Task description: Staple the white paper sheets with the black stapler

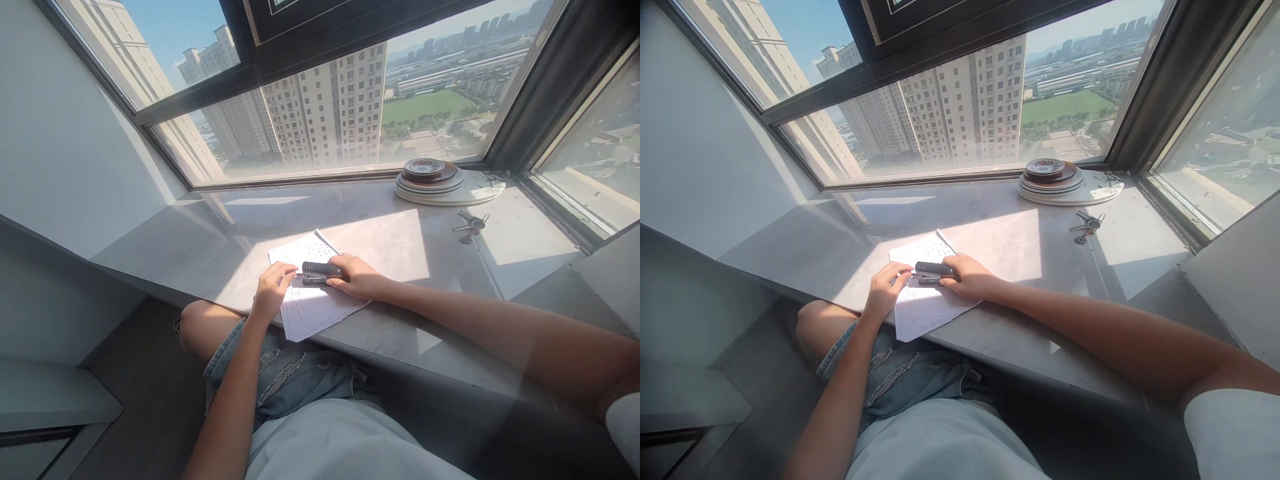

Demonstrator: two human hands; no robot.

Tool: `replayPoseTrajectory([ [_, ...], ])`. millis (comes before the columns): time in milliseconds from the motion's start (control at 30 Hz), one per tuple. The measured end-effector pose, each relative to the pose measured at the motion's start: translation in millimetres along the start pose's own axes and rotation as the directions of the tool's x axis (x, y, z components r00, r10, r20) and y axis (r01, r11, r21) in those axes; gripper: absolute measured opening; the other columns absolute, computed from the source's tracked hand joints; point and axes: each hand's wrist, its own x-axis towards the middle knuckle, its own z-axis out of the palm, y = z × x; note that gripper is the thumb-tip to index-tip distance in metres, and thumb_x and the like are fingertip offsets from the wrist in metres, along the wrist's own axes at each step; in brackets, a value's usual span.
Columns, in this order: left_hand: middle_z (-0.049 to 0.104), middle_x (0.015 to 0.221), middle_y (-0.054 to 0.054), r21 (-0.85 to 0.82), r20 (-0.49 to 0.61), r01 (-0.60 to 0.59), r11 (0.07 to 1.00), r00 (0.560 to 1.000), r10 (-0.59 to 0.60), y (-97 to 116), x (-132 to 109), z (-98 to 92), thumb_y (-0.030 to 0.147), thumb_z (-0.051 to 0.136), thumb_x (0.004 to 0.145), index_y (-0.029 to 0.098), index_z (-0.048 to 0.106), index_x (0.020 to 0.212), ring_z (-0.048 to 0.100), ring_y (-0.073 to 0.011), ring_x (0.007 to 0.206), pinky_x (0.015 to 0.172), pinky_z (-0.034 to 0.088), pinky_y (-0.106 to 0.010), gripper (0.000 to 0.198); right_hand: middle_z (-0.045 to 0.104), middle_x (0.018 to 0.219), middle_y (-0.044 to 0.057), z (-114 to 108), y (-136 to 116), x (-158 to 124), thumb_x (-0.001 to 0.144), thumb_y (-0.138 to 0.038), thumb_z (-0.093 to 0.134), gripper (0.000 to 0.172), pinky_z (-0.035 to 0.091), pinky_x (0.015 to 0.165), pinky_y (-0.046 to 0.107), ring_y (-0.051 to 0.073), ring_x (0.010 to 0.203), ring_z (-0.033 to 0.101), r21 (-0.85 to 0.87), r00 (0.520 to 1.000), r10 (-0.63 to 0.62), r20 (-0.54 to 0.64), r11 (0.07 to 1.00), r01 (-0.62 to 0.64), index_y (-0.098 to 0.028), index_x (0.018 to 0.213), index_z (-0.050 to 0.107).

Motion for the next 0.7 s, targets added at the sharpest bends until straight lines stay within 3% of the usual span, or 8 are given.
replayPoseTrajectory([
  [333,0.080,0.113,-0.008,0.036,-0.023,-0.003,0.999,1.000,0.004,-3.8,-2.2,2.1,0.024,0.062,0.103,0.023,0.075,0.122,0.073,-0.0240,0.102,0.093,0.061,-0.041,0.023,0.065,0.100,0.008,0.4,0.6,0.1,0.095,-0.032,0.069,0.012,0.049,0.084,0.044,0.027,0.095,0.060,-0.007,1.000,0.008,0.004,1.000,-0.008,-0.022,0.101,0.065],
  [500,0.076,0.107,-0.008,0.103,0.039,-0.043,0.994,0.998,0.039,-4.9,-0.1,2.9,0.023,0.060,0.105,0.024,0.074,0.107,0.067,-0.0256,0.104,0.095,0.057,-0.043,0.015,0.064,0.098,0.008,0.2,0.0,-0.1,0.095,-0.032,0.069,0.012,0.049,0.084,0.044,0.028,0.096,0.061,-0.001,1.000,0.008,-0.001,1.000,-0.008,-0.023,0.099,0.064],
  [700,0.072,0.110,-0.009,0.133,0.111,-0.014,0.991,0.994,-0.001,-0.6,2.1,2.9,0.021,0.057,0.105,0.023,0.073,0.106,0.065,-0.0265,0.106,0.099,0.055,-0.045,0.016,0.066,0.099,0.008,0.4,0.8,0.2,0.094,-0.034,0.069,0.012,0.051,0.084,0.046,0.029,0.096,0.061,0.004,1.000,0.001,-0.008,1.000,-0.001,-0.024,0.098,0.064],
])
